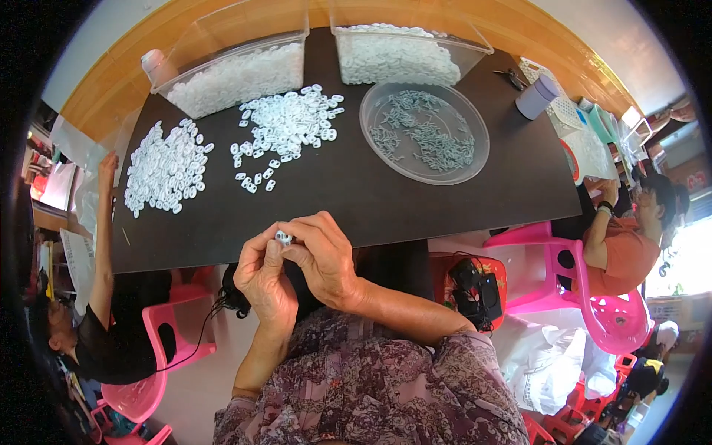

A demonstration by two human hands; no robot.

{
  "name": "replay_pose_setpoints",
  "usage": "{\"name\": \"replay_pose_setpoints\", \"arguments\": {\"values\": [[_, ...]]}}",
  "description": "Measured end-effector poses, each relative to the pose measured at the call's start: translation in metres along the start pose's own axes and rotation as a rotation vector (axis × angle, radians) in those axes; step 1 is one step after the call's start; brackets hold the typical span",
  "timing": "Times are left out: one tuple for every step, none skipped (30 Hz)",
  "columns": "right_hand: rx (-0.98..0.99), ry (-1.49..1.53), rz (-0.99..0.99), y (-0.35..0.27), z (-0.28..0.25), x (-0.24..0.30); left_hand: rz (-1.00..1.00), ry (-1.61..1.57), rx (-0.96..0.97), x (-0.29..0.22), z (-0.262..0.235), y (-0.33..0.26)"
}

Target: Manual assembly of small white plastic components by fitting pieces together.

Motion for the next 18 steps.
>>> {"name": "replay_pose_setpoints", "arguments": {"values": [[-0.002,-0.008,0.0,0.0,0.001,-0.001,-0.003,-0.003,0.007,0.002,0.001,0.0],[-0.033,-0.008,-0.009,-0.001,0.001,-0.001,0.012,0.007,0.016,0.003,0.003,-0.001],[-0.065,-0.008,-0.018,-0.002,0.0,0.0,0.028,0.017,0.025,0.004,0.004,-0.002],[-0.068,-0.013,-0.02,-0.002,0.001,0.0,0.029,0.016,0.031,0.006,0.006,-0.003],[-0.089,-0.015,-0.022,-0.003,0.001,0.001,0.048,0.015,0.02,0.007,0.008,-0.003],[-0.11,-0.016,-0.024,-0.003,0.001,0.0,0.067,0.015,0.008,0.009,0.009,-0.003],[-0.112,-0.02,-0.02,-0.004,0.001,0.0,0.062,0.017,0.011,0.01,0.009,-0.003],[-0.122,-0.023,-0.057,-0.003,0.0,-0.001,0.102,0.03,0.033,0.011,0.009,-0.003],[-0.131,-0.026,-0.094,-0.003,0.0,-0.002,0.141,0.042,0.055,0.011,0.01,-0.002],[-0.132,-0.029,-0.089,-0.002,-0.001,-0.003,0.136,0.043,0.056,0.012,0.011,-0.002],[-0.142,-0.035,-0.111,-0.001,-0.001,-0.003,0.163,0.075,0.038,0.011,0.013,-0.002],[-0.153,-0.044,-0.132,-0.001,-0.002,-0.002,0.19,0.105,0.021,0.011,0.015,-0.002],[-0.155,-0.06,-0.133,0.0,-0.003,-0.003,0.184,0.099,0.035,0.01,0.017,-0.001],[-0.169,-0.062,-0.154,0.002,-0.004,-0.004,0.209,0.173,0.018,0.008,0.018,-0.001],[-0.183,-0.068,-0.175,0.003,-0.003,-0.004,0.233,0.245,0.004,0.008,0.018,0.0],[-0.204,-0.042,-0.135,0.0,0.002,-0.005,0.248,0.216,-0.011,0.009,0.016,0.0],[-0.186,-0.073,-0.13,0.004,0.0,-0.002,0.237,0.248,-0.032,0.009,0.016,0.001],[-0.198,-0.065,-0.142,0.004,0.001,-0.003,0.236,0.256,-0.031,0.008,0.016,0.002]]}}
Point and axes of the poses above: each hand's wrist, its own y-axis towards the middle knuckle, its own z-axis out of the palm, x = y × z, the point moved 2 cm from there along y, towards the middle knuckle, and after that the axes turned 15 degrees about -z, right-handed, at the moved point
